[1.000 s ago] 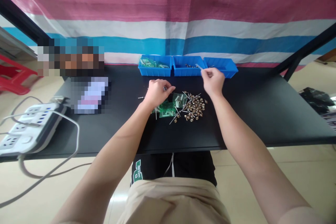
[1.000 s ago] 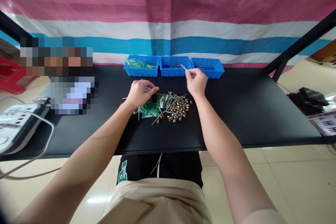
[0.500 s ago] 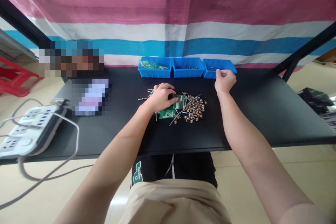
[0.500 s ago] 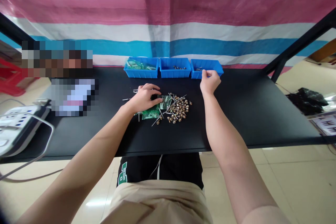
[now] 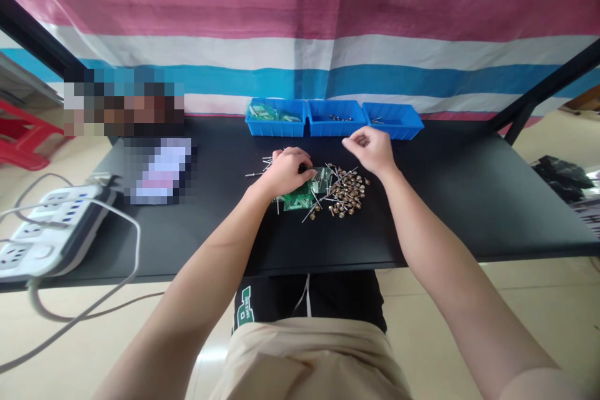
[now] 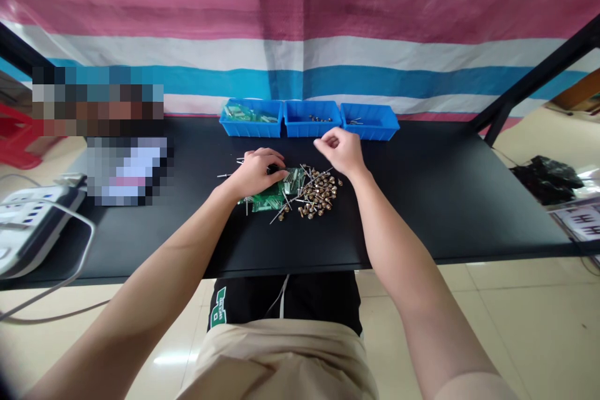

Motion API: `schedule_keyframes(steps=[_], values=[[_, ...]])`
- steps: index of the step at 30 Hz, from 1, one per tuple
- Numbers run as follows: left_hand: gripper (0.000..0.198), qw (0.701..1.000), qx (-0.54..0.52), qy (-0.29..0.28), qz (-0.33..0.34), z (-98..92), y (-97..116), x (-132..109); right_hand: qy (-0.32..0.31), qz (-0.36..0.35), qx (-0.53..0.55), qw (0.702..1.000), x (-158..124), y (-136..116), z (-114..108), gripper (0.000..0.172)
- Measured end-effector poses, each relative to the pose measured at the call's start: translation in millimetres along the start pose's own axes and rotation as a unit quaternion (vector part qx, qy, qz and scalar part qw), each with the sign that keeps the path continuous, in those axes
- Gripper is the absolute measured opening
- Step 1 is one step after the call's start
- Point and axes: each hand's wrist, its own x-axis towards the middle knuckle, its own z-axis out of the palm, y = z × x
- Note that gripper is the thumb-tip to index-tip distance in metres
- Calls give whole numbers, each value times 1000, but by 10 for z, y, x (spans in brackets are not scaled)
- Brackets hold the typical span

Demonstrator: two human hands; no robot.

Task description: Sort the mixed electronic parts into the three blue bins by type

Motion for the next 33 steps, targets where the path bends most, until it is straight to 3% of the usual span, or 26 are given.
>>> schedule_keyframes(steps=[4, 6, 10, 16, 21, 33], values=[[18, 1000, -9, 15, 2, 1, -26, 6, -250, -55, 4, 967, -132, -274, 3, 30], [18, 1000, -1, 18, -1, 8, -45, 7, -320, -85, -6, 943, -163, -376, 10, 33], [17, 1000, 12, 21, 7, 24, -72, 9, -398, -140, -28, 906, -192, -520, 62, 45], [19, 999, 12, 29, 13, 47, -83, 11, -444, -159, -81, 878, -253, -627, 139, 45], [21, 1000, 14, 24, 6, 45, -77, 8, -470, -186, -75, 860, -282, -624, 188, 28], [21, 1000, 12, 24, 7, 42, -79, 7, -463, -217, -53, 858, -283, -551, 226, 7]])
